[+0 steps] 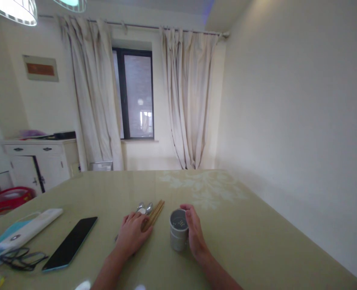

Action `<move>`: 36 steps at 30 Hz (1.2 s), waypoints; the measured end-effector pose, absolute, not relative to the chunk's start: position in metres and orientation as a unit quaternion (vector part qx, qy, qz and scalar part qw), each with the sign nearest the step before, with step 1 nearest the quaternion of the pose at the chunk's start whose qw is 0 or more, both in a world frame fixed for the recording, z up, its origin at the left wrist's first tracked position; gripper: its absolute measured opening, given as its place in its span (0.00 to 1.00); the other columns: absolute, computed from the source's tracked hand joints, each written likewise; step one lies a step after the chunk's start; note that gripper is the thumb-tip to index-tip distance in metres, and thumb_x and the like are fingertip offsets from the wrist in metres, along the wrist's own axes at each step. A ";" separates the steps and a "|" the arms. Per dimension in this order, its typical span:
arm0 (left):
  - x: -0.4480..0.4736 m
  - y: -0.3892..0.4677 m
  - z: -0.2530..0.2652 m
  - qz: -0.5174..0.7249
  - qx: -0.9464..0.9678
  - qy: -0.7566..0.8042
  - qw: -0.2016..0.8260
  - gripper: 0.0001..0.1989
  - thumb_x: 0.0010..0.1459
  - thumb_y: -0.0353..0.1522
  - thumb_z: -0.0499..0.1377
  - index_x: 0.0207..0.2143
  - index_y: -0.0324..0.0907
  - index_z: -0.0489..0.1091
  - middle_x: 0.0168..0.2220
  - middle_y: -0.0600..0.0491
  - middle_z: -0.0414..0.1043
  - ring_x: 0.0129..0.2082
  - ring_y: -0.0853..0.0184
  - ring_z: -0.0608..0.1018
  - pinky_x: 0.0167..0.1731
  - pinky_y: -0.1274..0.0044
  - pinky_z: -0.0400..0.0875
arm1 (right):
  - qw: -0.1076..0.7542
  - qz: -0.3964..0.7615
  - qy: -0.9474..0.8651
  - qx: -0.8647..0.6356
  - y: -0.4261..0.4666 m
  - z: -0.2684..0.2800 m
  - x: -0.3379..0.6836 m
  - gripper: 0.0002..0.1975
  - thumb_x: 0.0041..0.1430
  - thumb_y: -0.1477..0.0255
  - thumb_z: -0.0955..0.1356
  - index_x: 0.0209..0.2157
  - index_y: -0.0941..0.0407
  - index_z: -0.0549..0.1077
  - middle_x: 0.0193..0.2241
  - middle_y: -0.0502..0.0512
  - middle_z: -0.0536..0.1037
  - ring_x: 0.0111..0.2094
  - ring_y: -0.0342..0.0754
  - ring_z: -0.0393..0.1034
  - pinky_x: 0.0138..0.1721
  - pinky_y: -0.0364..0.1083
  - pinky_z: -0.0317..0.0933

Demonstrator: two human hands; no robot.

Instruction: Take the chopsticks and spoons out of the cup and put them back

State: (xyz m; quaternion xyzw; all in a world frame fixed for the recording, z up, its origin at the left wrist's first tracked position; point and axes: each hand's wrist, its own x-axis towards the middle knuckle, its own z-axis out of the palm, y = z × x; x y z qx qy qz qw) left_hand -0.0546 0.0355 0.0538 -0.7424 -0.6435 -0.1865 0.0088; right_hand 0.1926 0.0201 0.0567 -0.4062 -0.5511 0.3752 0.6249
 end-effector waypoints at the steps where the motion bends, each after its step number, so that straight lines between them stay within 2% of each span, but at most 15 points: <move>1: -0.055 0.035 0.054 -0.193 -0.741 -0.642 0.009 0.12 0.60 0.41 0.61 0.43 0.49 0.79 0.48 0.50 0.80 0.54 0.55 0.76 0.58 0.63 0.62 | 0.625 0.373 -0.552 -0.407 0.020 0.057 0.193 0.32 0.65 0.39 0.61 0.47 0.53 0.75 0.43 0.59 0.80 0.46 0.57 0.75 0.51 0.53 0.67; 5: -0.057 0.040 0.049 -0.237 -0.733 -0.637 -0.010 0.13 0.61 0.43 0.61 0.42 0.48 0.79 0.47 0.50 0.81 0.53 0.55 0.77 0.57 0.63 0.65 | 0.624 0.378 -0.549 -0.407 0.020 0.056 0.193 0.32 0.66 0.40 0.61 0.48 0.53 0.75 0.44 0.59 0.80 0.47 0.57 0.75 0.52 0.53 0.67; 10: -0.070 0.053 0.039 -0.294 -0.681 -0.670 -0.011 0.17 0.66 0.43 0.54 0.41 0.45 0.80 0.44 0.47 0.82 0.48 0.56 0.80 0.52 0.68 0.71 | 0.629 0.387 -0.543 -0.400 0.021 0.054 0.194 0.31 0.66 0.40 0.62 0.48 0.53 0.75 0.45 0.59 0.81 0.48 0.57 0.75 0.52 0.53 0.67; 16: -0.076 0.051 0.037 -0.223 -0.641 -0.735 0.015 0.18 0.67 0.40 0.53 0.48 0.44 0.79 0.50 0.45 0.78 0.51 0.54 0.78 0.52 0.66 0.72 | 0.633 0.389 -0.540 -0.396 0.020 0.057 0.195 0.31 0.66 0.40 0.62 0.47 0.52 0.75 0.44 0.58 0.80 0.47 0.56 0.75 0.52 0.53 0.67; 28: -0.082 0.057 0.029 -0.177 -0.662 -0.729 -0.002 0.21 0.71 0.34 0.47 0.52 0.48 0.80 0.57 0.47 0.75 0.55 0.56 0.76 0.54 0.66 0.72 | 0.629 0.389 -0.543 -0.398 0.020 0.058 0.193 0.33 0.64 0.38 0.62 0.47 0.52 0.76 0.44 0.58 0.80 0.47 0.56 0.75 0.52 0.52 0.66; 33: -0.082 0.059 0.023 -0.190 -0.667 -0.720 0.000 0.19 0.69 0.39 0.53 0.55 0.47 0.78 0.60 0.46 0.74 0.58 0.55 0.76 0.57 0.66 0.71 | 0.633 0.390 -0.542 -0.393 0.019 0.061 0.192 0.33 0.64 0.38 0.62 0.47 0.52 0.76 0.44 0.58 0.80 0.47 0.56 0.75 0.51 0.51 0.67; 36: -0.084 0.062 0.019 -0.198 -0.668 -0.717 0.000 0.18 0.67 0.38 0.55 0.55 0.47 0.78 0.61 0.47 0.74 0.59 0.55 0.76 0.58 0.66 0.71 | 0.635 0.392 -0.541 -0.388 0.018 0.060 0.192 0.31 0.66 0.40 0.62 0.47 0.52 0.76 0.43 0.57 0.81 0.46 0.55 0.76 0.50 0.51 0.68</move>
